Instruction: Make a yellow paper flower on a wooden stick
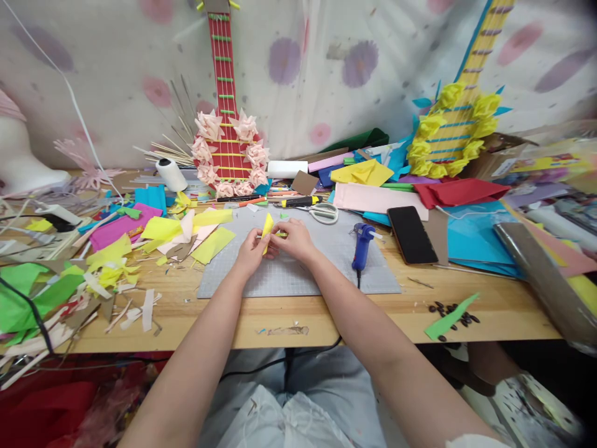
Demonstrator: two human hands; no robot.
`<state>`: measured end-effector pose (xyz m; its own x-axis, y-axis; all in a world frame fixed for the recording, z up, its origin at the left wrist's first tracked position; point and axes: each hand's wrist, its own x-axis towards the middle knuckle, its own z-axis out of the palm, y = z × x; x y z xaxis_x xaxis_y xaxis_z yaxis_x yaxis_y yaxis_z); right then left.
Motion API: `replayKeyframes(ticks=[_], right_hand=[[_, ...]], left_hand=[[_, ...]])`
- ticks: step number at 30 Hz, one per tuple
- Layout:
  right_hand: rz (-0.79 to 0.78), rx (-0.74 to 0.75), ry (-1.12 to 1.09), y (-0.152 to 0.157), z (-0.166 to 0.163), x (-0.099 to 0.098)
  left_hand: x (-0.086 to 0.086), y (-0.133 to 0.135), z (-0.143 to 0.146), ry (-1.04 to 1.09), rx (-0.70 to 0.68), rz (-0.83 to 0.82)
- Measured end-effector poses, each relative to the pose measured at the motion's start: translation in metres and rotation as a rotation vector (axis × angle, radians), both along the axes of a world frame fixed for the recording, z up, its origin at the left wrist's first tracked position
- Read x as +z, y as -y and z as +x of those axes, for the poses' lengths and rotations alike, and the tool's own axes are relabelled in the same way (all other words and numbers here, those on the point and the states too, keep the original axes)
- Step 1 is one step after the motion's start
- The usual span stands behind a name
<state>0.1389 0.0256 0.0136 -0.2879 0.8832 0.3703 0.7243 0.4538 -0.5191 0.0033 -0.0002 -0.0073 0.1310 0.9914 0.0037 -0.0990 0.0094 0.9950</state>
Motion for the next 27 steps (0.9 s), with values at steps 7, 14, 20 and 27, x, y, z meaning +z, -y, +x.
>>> replayKeyframes(ticks=[7, 14, 20, 27], right_hand=[[0.006, 0.044, 0.005, 0.0032, -0.0022, 0.0029], [-0.012, 0.047, -0.05, 0.0079, 0.0001, 0.0082], [-0.006, 0.036, -0.082, 0.0076, -0.0007, 0.0068], [-0.09, 0.018, -0.181, 0.0026, -0.0017, 0.0018]], left_hand=[[0.0033, -0.0004, 0.0071, -0.009, 0.162, -0.037], [0.0039, 0.001, 0.0082, 0.032, 0.282, 0.039], [0.0047, 0.0004, 0.0063, 0.098, 0.344, 0.064], [0.0024, -0.0033, 0.0038, 0.141, 0.335, 0.06]])
